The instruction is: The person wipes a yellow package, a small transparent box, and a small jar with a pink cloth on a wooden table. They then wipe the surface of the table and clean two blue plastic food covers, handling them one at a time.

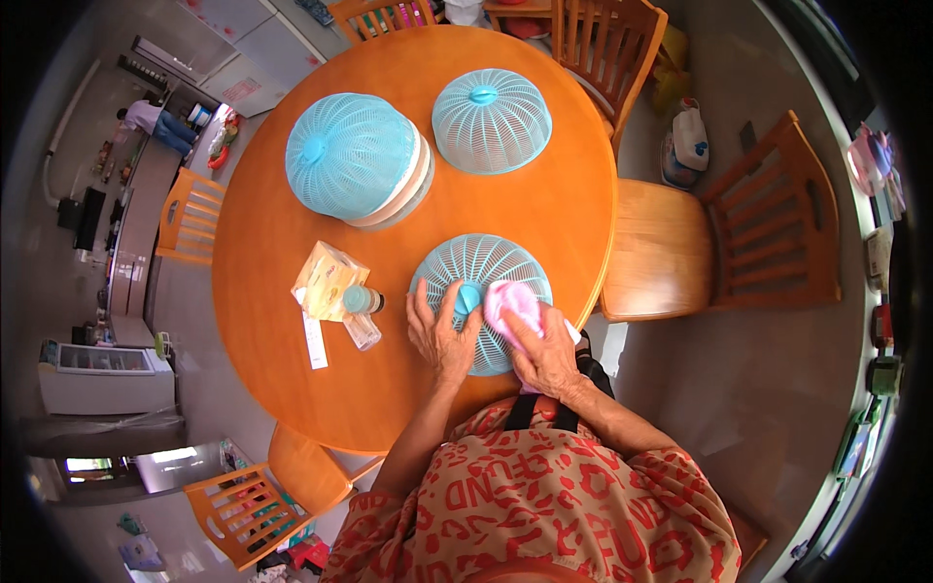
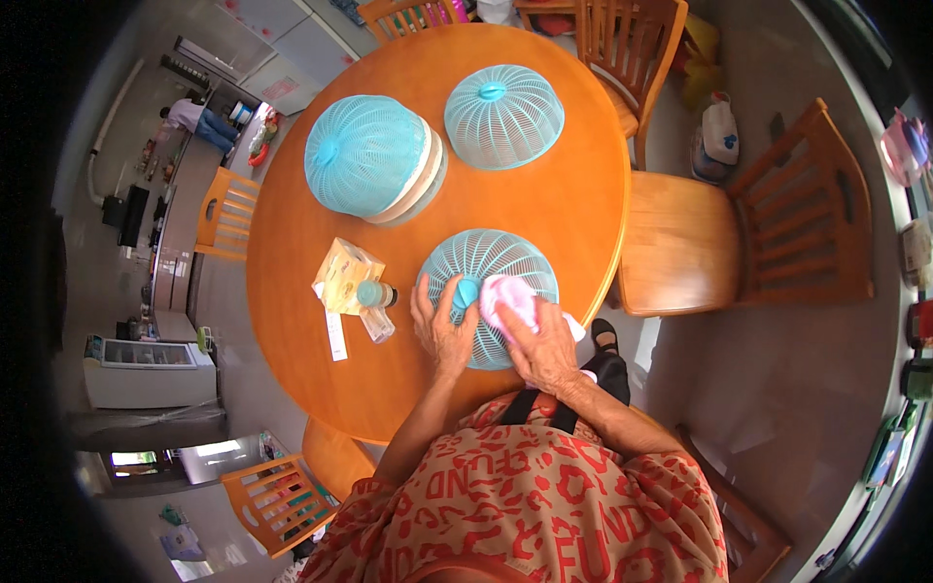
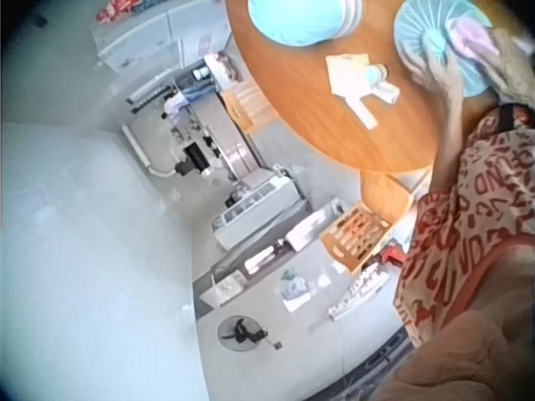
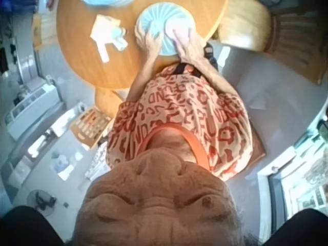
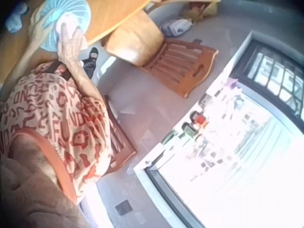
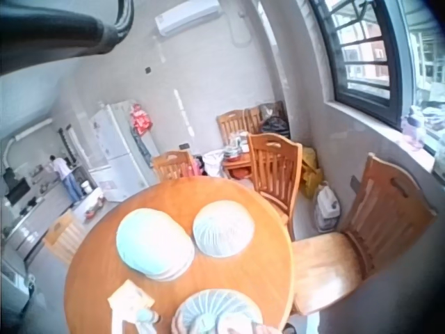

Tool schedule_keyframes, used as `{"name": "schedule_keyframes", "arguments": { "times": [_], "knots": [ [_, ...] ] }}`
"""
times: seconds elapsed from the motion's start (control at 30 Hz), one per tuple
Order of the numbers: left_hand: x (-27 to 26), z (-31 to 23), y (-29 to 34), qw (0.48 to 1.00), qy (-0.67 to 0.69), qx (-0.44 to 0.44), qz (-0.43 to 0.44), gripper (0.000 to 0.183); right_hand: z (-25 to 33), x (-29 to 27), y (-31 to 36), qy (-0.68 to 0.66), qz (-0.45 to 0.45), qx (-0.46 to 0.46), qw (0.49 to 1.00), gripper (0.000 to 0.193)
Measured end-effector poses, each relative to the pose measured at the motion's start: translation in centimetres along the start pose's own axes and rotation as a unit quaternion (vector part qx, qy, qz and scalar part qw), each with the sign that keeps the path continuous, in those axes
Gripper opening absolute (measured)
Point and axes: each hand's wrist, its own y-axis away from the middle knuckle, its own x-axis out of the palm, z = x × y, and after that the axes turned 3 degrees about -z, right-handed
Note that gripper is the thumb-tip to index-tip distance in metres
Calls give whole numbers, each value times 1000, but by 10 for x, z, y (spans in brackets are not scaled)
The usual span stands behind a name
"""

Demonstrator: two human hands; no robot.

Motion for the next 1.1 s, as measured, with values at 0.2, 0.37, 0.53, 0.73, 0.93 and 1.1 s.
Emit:
{"name": "schedule_keyframes", "arguments": {
  "times": [0.2,0.37,0.53,0.73,0.93,1.1],
  "knots": [
    [-15,-20,-7,996,11,-74,55,63,-28,-6,-71,22,38,34,998,50],
    [-3,13,-26,994,41,105,10,63,-40,-2,-128,73,78,15,994,43],
    [11,10,-32,994,51,93,-39,55,-28,1,-131,120,96,-16,988,37],
    [8,5,-32,994,6,101,-31,50,1,-10,-72,130,126,-31,983,44],
    [9,7,-33,993,-12,114,-32,47,-7,-19,-62,28,110,-26,993,47],
    [-3,-4,-47,988,-12,155,-19,42,-34,-1,-109,3,73,83,994,43]
  ]
}}
